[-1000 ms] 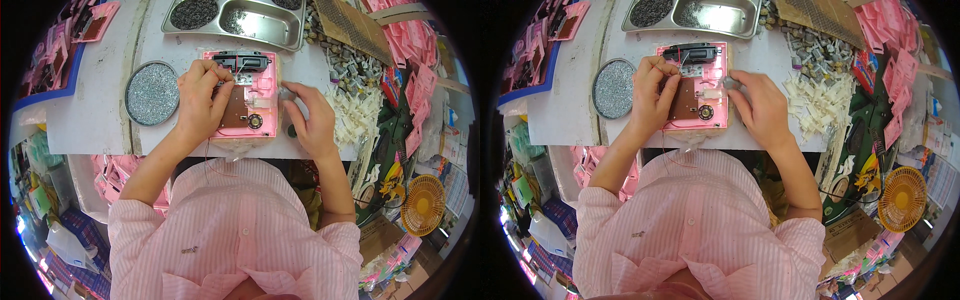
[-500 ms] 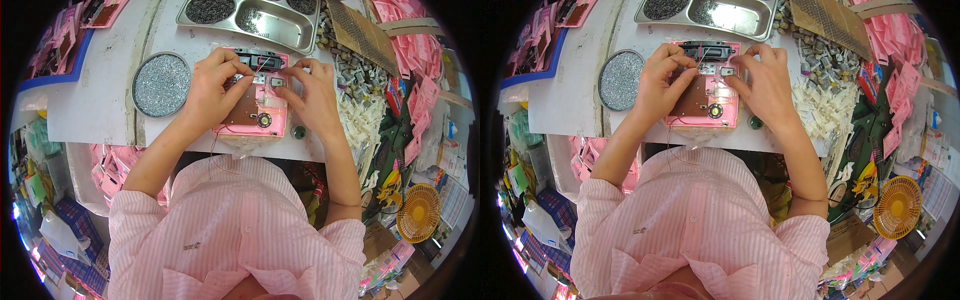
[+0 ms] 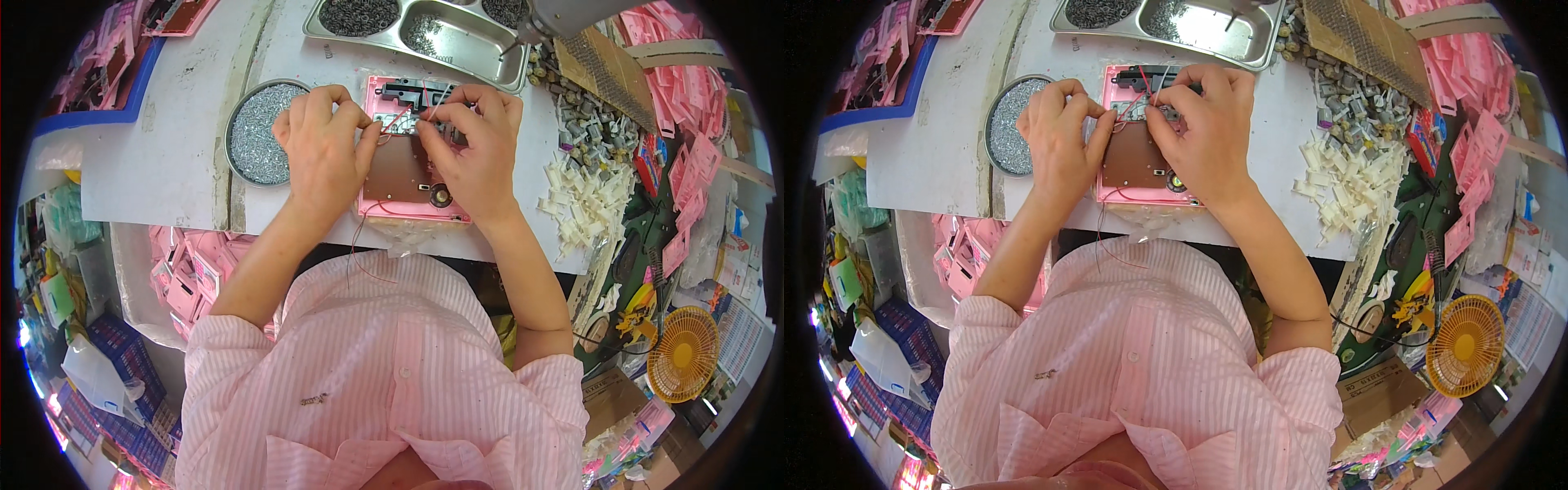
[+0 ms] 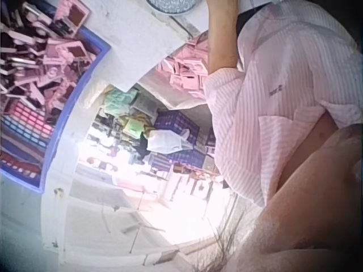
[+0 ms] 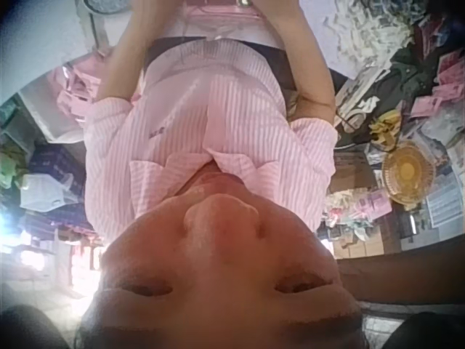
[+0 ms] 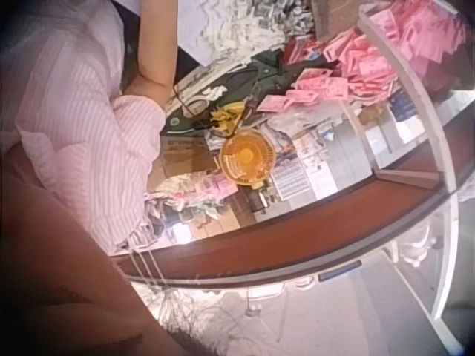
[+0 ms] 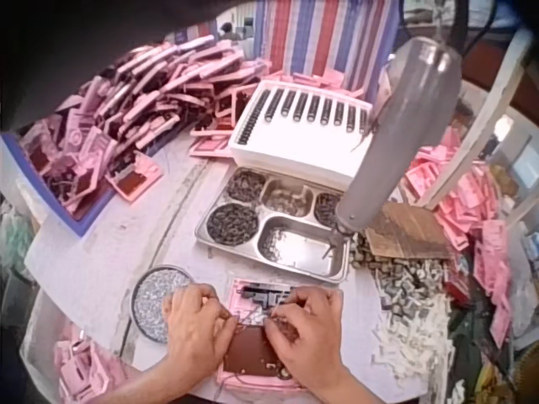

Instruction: Assemble a pink toy device by installing internal components, soldering wires, and securing the casing with an electric screwdriver.

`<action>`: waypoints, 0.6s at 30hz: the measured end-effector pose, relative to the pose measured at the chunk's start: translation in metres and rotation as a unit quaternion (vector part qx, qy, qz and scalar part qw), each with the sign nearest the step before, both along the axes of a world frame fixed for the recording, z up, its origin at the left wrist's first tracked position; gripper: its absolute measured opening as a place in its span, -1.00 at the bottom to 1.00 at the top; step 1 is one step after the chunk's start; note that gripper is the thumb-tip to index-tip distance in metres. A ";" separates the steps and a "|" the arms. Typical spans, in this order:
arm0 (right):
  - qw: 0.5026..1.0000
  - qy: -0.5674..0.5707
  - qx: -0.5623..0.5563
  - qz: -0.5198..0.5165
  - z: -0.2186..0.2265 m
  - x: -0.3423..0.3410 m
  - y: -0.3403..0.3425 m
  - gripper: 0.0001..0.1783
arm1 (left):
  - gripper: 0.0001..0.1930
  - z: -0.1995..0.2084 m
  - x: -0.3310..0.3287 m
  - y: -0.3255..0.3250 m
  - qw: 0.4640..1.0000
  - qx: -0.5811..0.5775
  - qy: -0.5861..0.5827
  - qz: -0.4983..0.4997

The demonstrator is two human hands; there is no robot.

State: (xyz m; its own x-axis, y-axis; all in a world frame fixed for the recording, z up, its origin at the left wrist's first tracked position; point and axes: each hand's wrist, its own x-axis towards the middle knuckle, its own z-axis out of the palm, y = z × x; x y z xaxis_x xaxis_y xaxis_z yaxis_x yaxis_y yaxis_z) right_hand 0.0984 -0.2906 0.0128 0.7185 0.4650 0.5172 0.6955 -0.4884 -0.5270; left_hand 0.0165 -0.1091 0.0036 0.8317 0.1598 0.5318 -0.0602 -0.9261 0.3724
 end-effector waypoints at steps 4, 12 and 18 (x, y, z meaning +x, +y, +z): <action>0.998 0.031 0.039 0.029 0.012 0.000 -0.014 -0.83 | -0.60 0.021 -0.008 -0.021 0.983 -0.143 -0.077 -0.086; 0.997 0.051 0.062 0.019 0.021 0.001 -0.039 -0.83 | -0.79 0.032 0.028 -0.029 0.834 -0.439 0.256 -0.216; 0.986 0.123 0.112 -0.016 0.005 -0.010 -0.047 -0.83 | -0.87 0.033 0.032 -0.034 0.841 -0.445 0.227 -0.208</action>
